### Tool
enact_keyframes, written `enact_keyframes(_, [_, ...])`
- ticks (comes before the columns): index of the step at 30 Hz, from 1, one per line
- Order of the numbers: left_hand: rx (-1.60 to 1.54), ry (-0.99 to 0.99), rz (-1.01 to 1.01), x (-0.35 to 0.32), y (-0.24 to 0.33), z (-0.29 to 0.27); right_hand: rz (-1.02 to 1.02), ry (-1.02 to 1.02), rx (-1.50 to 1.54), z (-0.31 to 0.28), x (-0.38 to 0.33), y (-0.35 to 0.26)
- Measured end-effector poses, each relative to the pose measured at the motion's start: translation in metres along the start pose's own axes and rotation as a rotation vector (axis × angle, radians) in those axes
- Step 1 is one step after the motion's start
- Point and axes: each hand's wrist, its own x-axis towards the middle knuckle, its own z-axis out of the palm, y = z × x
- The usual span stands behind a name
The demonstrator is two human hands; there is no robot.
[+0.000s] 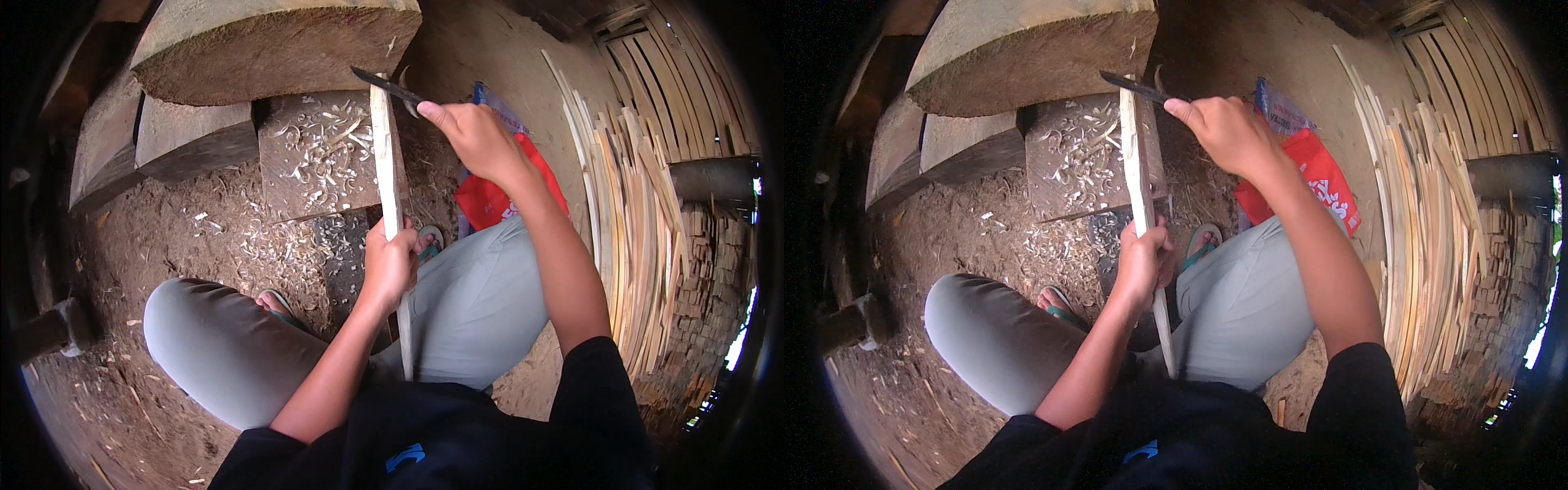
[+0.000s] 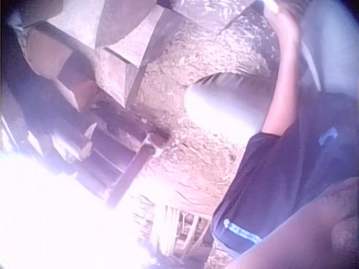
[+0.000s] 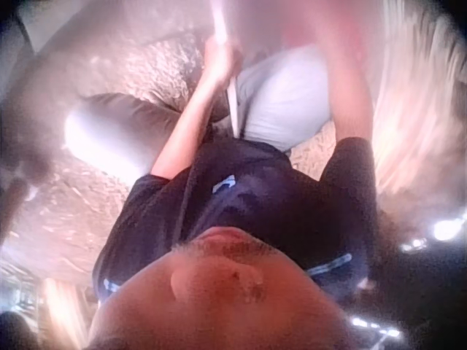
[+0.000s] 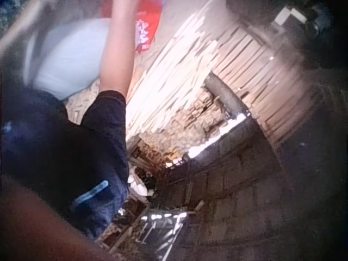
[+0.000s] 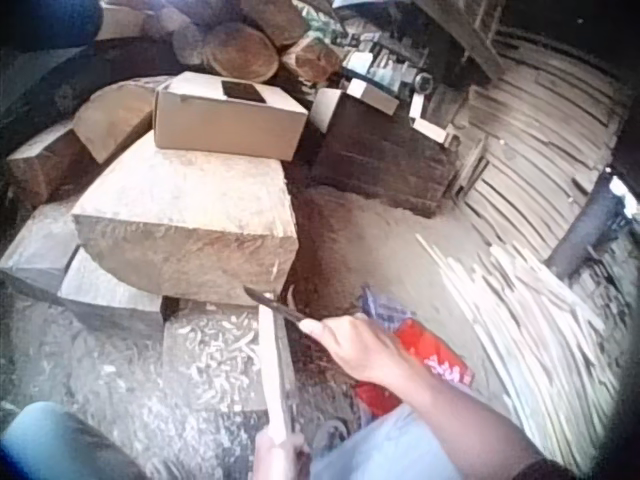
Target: The person sits on the ground and uses a knife to shave a long piece of wood, removing thin strips of wood. The person holds the wood with the left hand and shaves with the right hand, then inspects the finished piece.
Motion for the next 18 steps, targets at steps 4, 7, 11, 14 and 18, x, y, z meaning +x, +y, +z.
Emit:
enact_keyframes(4, [-0.012,0.002,0.028,0.001,0.002,0.003,-0.007,-0.094,0.04,0.001,-0.025,0.01])
enact_keyframes(7, [-0.034,0.003,0.041,-0.001,0.001,0.003,-0.088,-0.19,0.048,-0.001,-0.044,0.009])
enact_keyframes(11, [-0.009,0.007,0.04,-0.003,0.004,0.001,-0.033,-0.226,-0.049,-0.004,-0.046,0.002])
enact_keyframes(14, [0.024,0.047,0.093,-0.001,0.0,0.003,-0.032,-0.2,-0.09,-0.001,-0.041,0.001])
enact_keyframes(18, [0.02,0.058,0.086,-0.003,0.001,0.006,-0.133,-0.081,-0.042,0.011,-0.031,-0.003])
